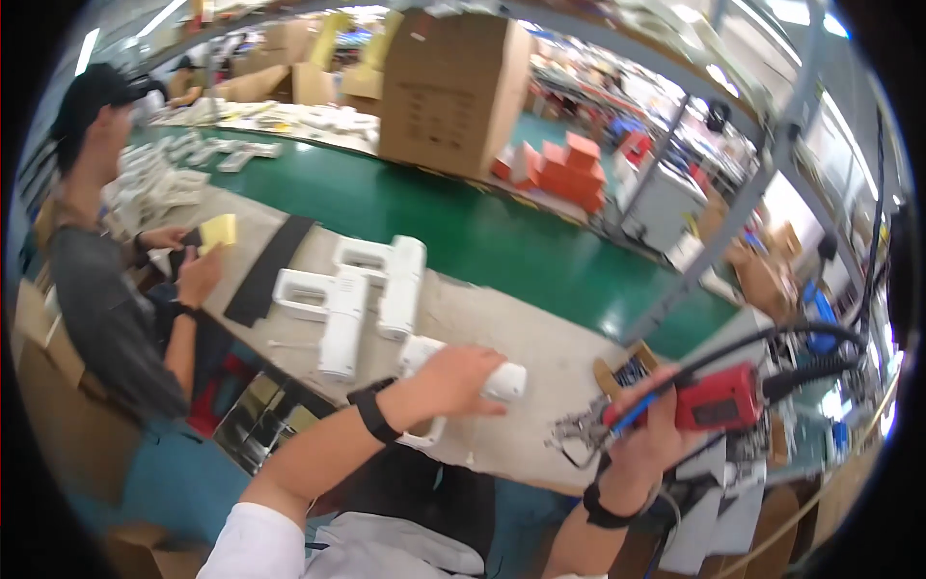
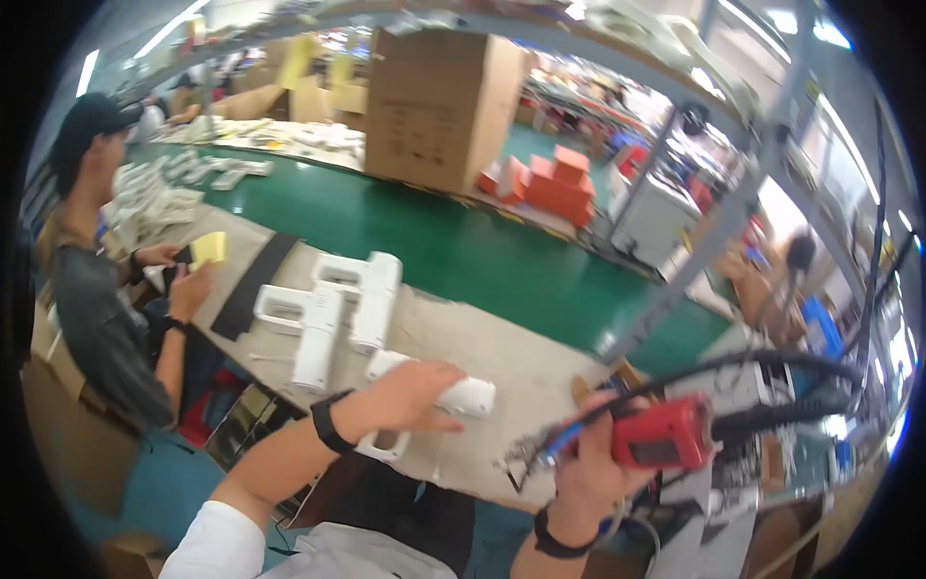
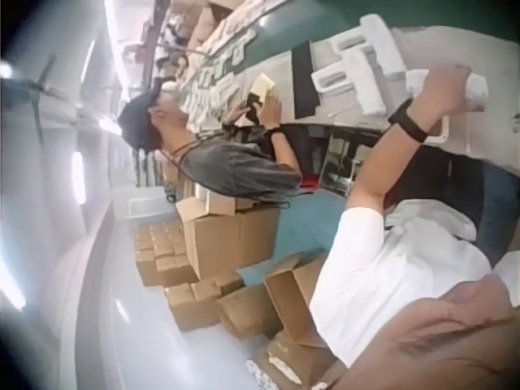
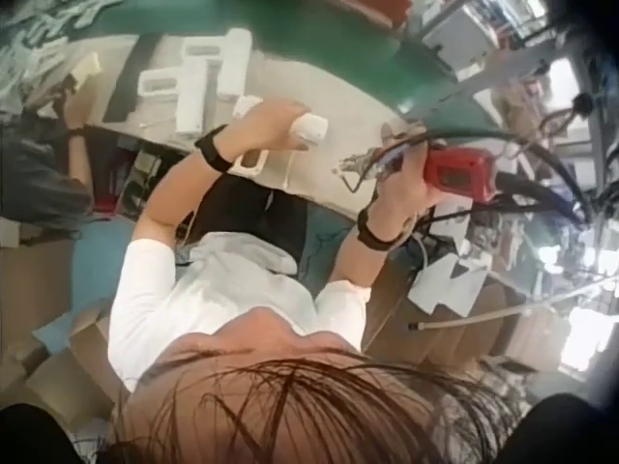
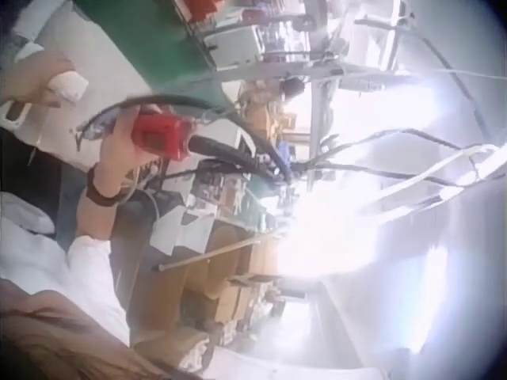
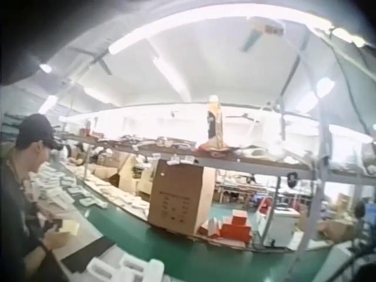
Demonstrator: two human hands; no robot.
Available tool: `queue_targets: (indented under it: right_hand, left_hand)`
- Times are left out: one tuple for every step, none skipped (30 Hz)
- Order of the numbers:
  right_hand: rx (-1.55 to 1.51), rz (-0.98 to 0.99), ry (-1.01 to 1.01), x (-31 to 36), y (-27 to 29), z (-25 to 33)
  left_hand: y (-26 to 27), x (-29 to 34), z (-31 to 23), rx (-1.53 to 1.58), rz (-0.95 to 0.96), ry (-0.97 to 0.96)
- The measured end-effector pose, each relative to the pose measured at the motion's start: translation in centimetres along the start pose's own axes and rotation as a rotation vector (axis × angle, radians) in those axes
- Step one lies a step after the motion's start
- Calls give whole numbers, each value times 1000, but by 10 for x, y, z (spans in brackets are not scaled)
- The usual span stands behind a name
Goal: The person picks up a white plastic housing, positions it on the workbench, and drives screws into it using a pneumatic screwdriver. They then set the assembly aside, pick up another housing, and repeat the process.
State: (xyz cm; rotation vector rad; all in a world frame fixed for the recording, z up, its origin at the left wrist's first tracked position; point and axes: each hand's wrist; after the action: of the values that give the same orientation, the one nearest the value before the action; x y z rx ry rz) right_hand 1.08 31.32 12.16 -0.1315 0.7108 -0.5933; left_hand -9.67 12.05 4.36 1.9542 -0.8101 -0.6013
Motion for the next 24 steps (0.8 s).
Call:
queue_targets:
  right_hand:
    - [12, 15, 39, -7, 2, -4]
    - [46, -17, 36, -10, -1, -3]
    - [-5, 2, -8, -12, -8, 0]
    - [-65, 30, -48, -15, -16, 1]
    - [-45, 10, -41, -18, -18, -2]
    - [-55, 29, -26, -21, -20, -7]
    - [-69, 53, -13, -24, -22, -11]
    - [-83, 40, -7, -27, -27, -13]
    - [-75, 35, -4, -31, -31, -18]
    - [-47, 31, 1, -33, -36, -25]
    - [-21, 29, 6, -36, -41, -31]
    - [0, 25, -22, -38, -46, -35]
    - [2, 25, -20, -39, -50, -39]
    - [33, 40, -18, -41, -53, -47]
    - [64, 55, -17, -42, -54, -54]
    - [82, 63, -29, -43, -55, -61]
    - [83, 64, -32, -44, -55, -67]
    - [79, 73, -34, -45, -55, -73]
    - [74, 84, -38, -46, -55, -77]
    - [77, 85, -43, -47, -57, -79]
    - [65, 75, -31, -49, -59, -79]
    - [53, 66, -19, -49, -60, -80]
    - [57, 66, -23, -49, -60, -83]
    - [70, 81, -35, -49, -60, -85]
  left_hand:
    - [-5, -14, 1, -69, 52, 19]
    - [-13, -24, 3, -55, 83, -13]
    - [-21, -34, 6, -171, 126, 17]
    - [-27, -42, 9, -292, 156, 51]
    - [-34, -50, 11, -286, 166, 24]
    - [-41, -58, 14, -285, 227, 65]
    - [-47, -64, 17, -284, 284, 110]
    - [-51, -69, 21, -282, 288, 97]
    - [-56, -72, 25, -246, 301, 128]
    - [-58, -73, 26, -210, 317, 164]
    - [-60, -72, 27, -208, 320, 162]
    - [-63, -71, 26, -234, 286, 159]
    - [-62, -69, 24, -262, 248, 153]
    - [-63, -67, 22, -262, 248, 151]
    - [-64, -64, 19, -280, 247, 150]
    - [-64, -63, 18, -296, 247, 153]
    - [-65, -63, 18, -294, 249, 155]
    - [-65, -64, 19, -283, 256, 161]
    - [-64, -65, 19, -271, 265, 169]
    - [-62, -65, 18, -267, 268, 171]
    - [-58, -66, 17, -258, 293, 181]
    - [-57, -66, 16, -248, 317, 190]
    - [-57, -66, 16, -243, 320, 190]
    - [-59, -65, 16, -249, 301, 193]
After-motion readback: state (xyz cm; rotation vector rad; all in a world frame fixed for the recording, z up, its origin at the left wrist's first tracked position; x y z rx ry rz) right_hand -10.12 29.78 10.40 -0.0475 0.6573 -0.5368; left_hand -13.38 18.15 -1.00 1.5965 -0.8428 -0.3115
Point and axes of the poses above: each hand's wrist, its own x-axis away from the middle knuckle, its own y-axis out of the back of the hand, z = x × y, and after that the axes turned 6 degrees about z, right-handed
